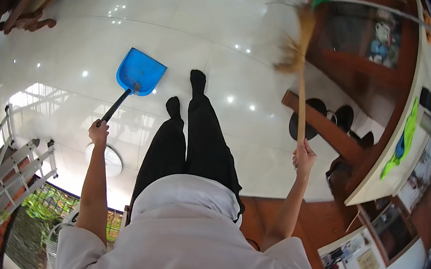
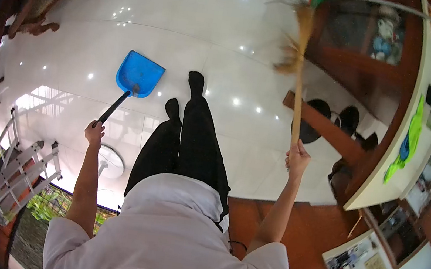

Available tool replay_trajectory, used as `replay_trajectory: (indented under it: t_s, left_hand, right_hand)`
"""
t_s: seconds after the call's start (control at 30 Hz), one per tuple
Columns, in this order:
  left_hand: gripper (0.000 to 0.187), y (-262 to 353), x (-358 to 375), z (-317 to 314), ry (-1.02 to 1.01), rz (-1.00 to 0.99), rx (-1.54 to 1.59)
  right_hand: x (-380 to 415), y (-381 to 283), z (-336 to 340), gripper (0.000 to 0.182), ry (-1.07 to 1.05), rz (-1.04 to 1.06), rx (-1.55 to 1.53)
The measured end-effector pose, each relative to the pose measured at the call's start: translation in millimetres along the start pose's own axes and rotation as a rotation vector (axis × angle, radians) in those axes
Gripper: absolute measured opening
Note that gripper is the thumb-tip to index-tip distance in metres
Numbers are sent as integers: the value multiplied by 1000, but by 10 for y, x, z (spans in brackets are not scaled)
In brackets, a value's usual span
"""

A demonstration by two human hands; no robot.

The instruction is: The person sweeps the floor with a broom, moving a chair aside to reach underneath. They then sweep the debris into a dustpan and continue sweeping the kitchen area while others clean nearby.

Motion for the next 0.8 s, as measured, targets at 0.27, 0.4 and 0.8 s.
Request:
replay_trajectory:
  t_s: [0.27, 0.4, 0.8]
  left_hand:
    - [31, 58, -72, -234, 152, 15, -28]
    - [31, -32, -160, -290, 184, 16, -15]
    - [31, 338, -145, -334, 252, -27, -169]
  right_hand:
    - [-1549, -571, -2453, 20, -174, 68, 23]
    - [-1200, -1003, -3769, 14, -249, 94, 206]
    - [188, -536, -3348, 29, -947, -36, 736]
Point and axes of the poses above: each hand's wrist, its own x-axis away from the middle knuckle, its own z-axis out of the back of the hand, y = z × x, the point moved 1 cm from there along -x, towards the middle knuckle, and after that the axes turned 7 degrees about -x, right-handed, at the moved point
